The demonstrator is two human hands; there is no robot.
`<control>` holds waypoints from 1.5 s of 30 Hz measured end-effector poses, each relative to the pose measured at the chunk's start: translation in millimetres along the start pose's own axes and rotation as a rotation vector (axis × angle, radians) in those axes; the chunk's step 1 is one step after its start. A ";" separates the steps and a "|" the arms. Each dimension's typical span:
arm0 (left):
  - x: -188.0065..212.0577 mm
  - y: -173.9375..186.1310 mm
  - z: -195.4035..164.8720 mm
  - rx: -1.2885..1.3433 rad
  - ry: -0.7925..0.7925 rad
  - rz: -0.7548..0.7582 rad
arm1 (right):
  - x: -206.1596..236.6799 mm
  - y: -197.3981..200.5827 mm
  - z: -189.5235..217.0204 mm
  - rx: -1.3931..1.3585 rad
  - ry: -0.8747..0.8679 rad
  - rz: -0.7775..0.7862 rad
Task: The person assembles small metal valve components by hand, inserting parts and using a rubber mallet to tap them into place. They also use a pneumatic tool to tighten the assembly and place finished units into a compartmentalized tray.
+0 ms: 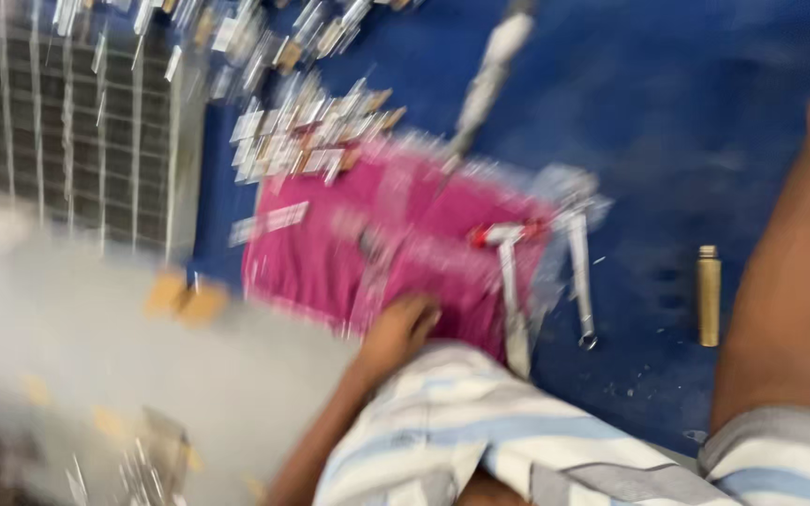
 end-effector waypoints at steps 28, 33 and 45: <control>20.4 141.9 105.2 0.341 -0.158 -0.476 | 282.3 -311.0 295.2 0.622 0.050 1.074; 32.2 150.1 140.1 0.601 -0.103 -0.686 | 313.1 -378.9 390.0 0.772 0.195 1.240; 125.8 116.4 173.2 1.165 0.270 -0.927 | 345.9 -703.7 475.5 0.769 1.007 0.720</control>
Point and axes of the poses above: each hand's wrist, its own x-axis away from the middle knuckle, its own y-axis out of the back of the hand, z = x × y, the point moved 2 cm from there along -x, towards the middle knuckle, and after that the axes turned 9 degrees about -y, right-handed, at the moved point
